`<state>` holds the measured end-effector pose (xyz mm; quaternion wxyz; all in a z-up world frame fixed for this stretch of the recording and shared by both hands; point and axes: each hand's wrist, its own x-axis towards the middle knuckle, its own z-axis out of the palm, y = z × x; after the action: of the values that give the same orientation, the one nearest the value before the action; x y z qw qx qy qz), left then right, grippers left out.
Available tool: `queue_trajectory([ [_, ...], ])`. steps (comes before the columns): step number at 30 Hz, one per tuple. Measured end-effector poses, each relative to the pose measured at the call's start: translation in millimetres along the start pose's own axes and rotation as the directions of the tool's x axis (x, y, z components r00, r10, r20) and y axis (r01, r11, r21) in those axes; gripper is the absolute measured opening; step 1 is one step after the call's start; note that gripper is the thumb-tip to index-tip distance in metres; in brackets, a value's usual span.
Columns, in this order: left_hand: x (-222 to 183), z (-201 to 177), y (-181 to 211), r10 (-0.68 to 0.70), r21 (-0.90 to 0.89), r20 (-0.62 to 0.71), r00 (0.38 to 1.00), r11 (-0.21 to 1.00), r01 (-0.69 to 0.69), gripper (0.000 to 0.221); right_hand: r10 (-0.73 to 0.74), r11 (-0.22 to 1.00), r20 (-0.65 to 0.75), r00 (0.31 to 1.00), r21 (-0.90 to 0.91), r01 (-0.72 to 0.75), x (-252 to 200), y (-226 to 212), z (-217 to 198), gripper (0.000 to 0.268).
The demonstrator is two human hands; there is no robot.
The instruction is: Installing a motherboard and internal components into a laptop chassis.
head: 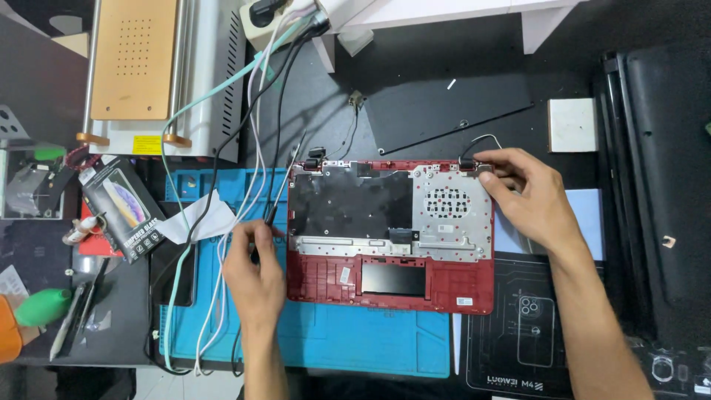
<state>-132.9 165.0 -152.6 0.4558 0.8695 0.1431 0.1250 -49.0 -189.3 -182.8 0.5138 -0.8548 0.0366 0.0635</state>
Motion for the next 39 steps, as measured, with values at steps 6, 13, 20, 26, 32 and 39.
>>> queue_trajectory([
  [6, -41.6, 0.1, -28.5, -0.082, 0.166, -0.214, 0.973, 0.979, 0.119, 0.02, -0.059, 0.993, -0.003, 0.998, -0.107, 0.058, -2.4, -10.3, -0.1, 0.038],
  [13, -56.8, 2.4, -44.7, -0.001, 0.39, -0.292, 0.956, 0.913, 0.12, 0.019, 0.017, 0.987, 0.001, 1.0, -0.158, -0.016, -0.6, -9.6, 0.7, 0.038],
  [20, -50.7, 2.1, -38.7, 0.089, 0.452, -0.277, 0.957, 0.891, 0.048, 0.015, 0.073, 0.982, -0.002, 0.997, -0.172, -0.072, -1.5, -6.6, 2.1, 0.04],
  [26, -44.9, 0.1, -30.6, 0.095, 0.451, -0.26, 0.961, 0.892, 0.034, 0.015, 0.022, 0.987, -0.014, 1.0, -0.16, -0.024, -1.2, -7.1, 2.0, 0.039],
  [32, -42.8, -1.9, -28.4, 0.094, 0.496, -0.212, 0.973, 0.868, 0.025, 0.014, 0.046, 0.982, -0.005, 0.999, -0.182, -0.046, -0.7, -11.4, 1.6, 0.039],
  [39, -45.5, 0.6, -25.9, 0.186, 0.496, -0.173, 0.967, 0.865, -0.077, 0.015, 0.038, 0.99, 0.007, 0.999, -0.135, -0.037, -2.2, -13.3, 1.7, 0.037],
])
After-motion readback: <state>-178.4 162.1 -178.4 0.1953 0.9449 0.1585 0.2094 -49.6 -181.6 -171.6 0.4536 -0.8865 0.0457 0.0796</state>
